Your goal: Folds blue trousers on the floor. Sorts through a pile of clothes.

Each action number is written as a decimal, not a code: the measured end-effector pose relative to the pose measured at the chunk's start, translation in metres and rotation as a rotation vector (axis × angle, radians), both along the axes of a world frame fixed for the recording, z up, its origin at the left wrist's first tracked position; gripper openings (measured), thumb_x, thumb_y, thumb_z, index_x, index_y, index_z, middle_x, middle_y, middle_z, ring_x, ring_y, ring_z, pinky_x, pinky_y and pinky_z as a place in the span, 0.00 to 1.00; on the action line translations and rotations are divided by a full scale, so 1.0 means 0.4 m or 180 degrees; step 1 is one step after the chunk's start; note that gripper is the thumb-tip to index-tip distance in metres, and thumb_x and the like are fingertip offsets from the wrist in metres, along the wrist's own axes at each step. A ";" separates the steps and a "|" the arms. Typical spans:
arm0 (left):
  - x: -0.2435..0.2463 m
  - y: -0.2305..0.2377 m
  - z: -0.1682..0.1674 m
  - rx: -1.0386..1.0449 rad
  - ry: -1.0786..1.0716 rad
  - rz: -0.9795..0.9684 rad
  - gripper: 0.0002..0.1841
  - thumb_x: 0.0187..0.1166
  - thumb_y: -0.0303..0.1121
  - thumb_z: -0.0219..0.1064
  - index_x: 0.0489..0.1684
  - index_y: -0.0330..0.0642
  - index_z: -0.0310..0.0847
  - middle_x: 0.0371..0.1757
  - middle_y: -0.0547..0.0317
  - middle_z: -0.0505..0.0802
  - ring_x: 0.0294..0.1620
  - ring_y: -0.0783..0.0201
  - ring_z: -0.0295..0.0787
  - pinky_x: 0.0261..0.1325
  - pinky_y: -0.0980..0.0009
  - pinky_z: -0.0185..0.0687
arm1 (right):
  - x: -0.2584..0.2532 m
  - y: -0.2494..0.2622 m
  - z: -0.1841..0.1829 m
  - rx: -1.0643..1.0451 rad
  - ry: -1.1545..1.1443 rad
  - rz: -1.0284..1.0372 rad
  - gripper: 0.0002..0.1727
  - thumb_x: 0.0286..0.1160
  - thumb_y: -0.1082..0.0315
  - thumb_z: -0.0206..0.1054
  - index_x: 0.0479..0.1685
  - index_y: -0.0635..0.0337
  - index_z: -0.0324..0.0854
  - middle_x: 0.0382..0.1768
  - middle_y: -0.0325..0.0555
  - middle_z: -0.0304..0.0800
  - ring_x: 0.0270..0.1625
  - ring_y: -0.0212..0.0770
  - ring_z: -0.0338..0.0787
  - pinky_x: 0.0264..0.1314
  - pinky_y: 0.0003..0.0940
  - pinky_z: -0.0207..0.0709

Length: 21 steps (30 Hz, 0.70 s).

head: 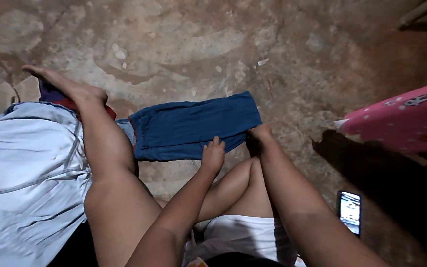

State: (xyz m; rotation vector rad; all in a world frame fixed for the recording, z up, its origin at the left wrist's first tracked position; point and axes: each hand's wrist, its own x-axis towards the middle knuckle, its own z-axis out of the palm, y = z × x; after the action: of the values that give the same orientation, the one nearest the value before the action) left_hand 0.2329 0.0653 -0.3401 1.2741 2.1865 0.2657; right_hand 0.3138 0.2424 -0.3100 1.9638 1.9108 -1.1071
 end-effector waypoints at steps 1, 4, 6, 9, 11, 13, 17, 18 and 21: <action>-0.001 -0.002 0.002 0.0014 -0.0020 0.0037 0.16 0.86 0.36 0.63 0.66 0.40 0.82 0.73 0.42 0.79 0.70 0.42 0.80 0.66 0.45 0.79 | 0.002 -0.002 0.006 -0.0038 0.0033 -0.0053 0.23 0.73 0.61 0.73 0.58 0.72 0.83 0.58 0.67 0.88 0.62 0.63 0.88 0.67 0.64 0.78; -0.005 -0.013 -0.001 0.0078 -0.0010 0.0098 0.17 0.85 0.37 0.65 0.68 0.42 0.82 0.73 0.42 0.79 0.71 0.41 0.79 0.66 0.44 0.78 | 0.019 0.004 0.015 -0.0124 0.0061 -0.0247 0.24 0.79 0.56 0.68 0.60 0.71 0.83 0.56 0.66 0.87 0.58 0.60 0.88 0.64 0.61 0.79; -0.005 -0.022 -0.007 0.0085 0.0060 0.0067 0.17 0.86 0.38 0.63 0.67 0.43 0.83 0.72 0.44 0.80 0.71 0.42 0.78 0.64 0.44 0.79 | 0.032 0.019 0.003 -0.0196 0.0000 -0.0255 0.25 0.81 0.56 0.66 0.61 0.72 0.82 0.57 0.66 0.87 0.58 0.59 0.89 0.64 0.59 0.81; -0.001 -0.035 -0.022 0.0278 0.0212 -0.0128 0.14 0.85 0.36 0.60 0.61 0.46 0.88 0.70 0.47 0.83 0.70 0.44 0.79 0.64 0.44 0.77 | 0.030 0.020 -0.002 -0.0201 -0.0174 -0.0064 0.26 0.81 0.56 0.66 0.62 0.74 0.81 0.63 0.69 0.85 0.67 0.63 0.86 0.70 0.63 0.77; 0.007 -0.046 -0.025 0.0546 0.0275 -0.0314 0.13 0.87 0.37 0.59 0.57 0.46 0.89 0.68 0.48 0.85 0.69 0.45 0.80 0.66 0.43 0.73 | 0.025 0.021 -0.002 -0.0186 -0.0249 0.0068 0.27 0.82 0.56 0.65 0.65 0.75 0.80 0.67 0.71 0.83 0.72 0.65 0.82 0.74 0.64 0.74; 0.016 -0.059 -0.031 0.0722 0.0272 -0.0543 0.13 0.86 0.35 0.59 0.57 0.45 0.89 0.69 0.48 0.86 0.70 0.44 0.80 0.70 0.43 0.71 | 0.021 0.012 0.007 -0.0207 -0.0264 0.0132 0.26 0.86 0.57 0.62 0.65 0.75 0.80 0.68 0.71 0.82 0.74 0.65 0.81 0.76 0.65 0.71; 0.002 -0.070 -0.028 0.0431 -0.0027 -0.0927 0.17 0.90 0.38 0.53 0.63 0.43 0.86 0.70 0.47 0.86 0.74 0.45 0.78 0.78 0.44 0.66 | 0.017 0.002 0.004 -0.0223 -0.0157 -0.0207 0.23 0.84 0.57 0.61 0.62 0.70 0.82 0.59 0.65 0.86 0.60 0.59 0.88 0.62 0.60 0.80; -0.008 -0.074 -0.021 0.0503 -0.0121 -0.0997 0.18 0.91 0.40 0.52 0.62 0.43 0.87 0.70 0.47 0.86 0.74 0.46 0.79 0.79 0.44 0.65 | 0.018 0.005 0.017 -0.0180 -0.0241 -0.0163 0.24 0.85 0.55 0.60 0.63 0.70 0.82 0.62 0.67 0.85 0.64 0.61 0.86 0.65 0.62 0.78; -0.057 -0.094 -0.003 0.1194 -0.0086 -0.0658 0.20 0.91 0.42 0.53 0.55 0.42 0.91 0.65 0.48 0.90 0.69 0.48 0.84 0.77 0.45 0.69 | 0.008 0.005 0.079 0.0379 -0.0199 -0.0077 0.27 0.85 0.51 0.61 0.64 0.69 0.84 0.68 0.72 0.82 0.75 0.70 0.79 0.73 0.72 0.69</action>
State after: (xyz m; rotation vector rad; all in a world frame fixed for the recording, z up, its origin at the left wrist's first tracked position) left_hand 0.2102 0.0277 -0.3413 1.6745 2.0218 0.6267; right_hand 0.3169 0.2443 -0.2785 2.0623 1.9678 -0.9462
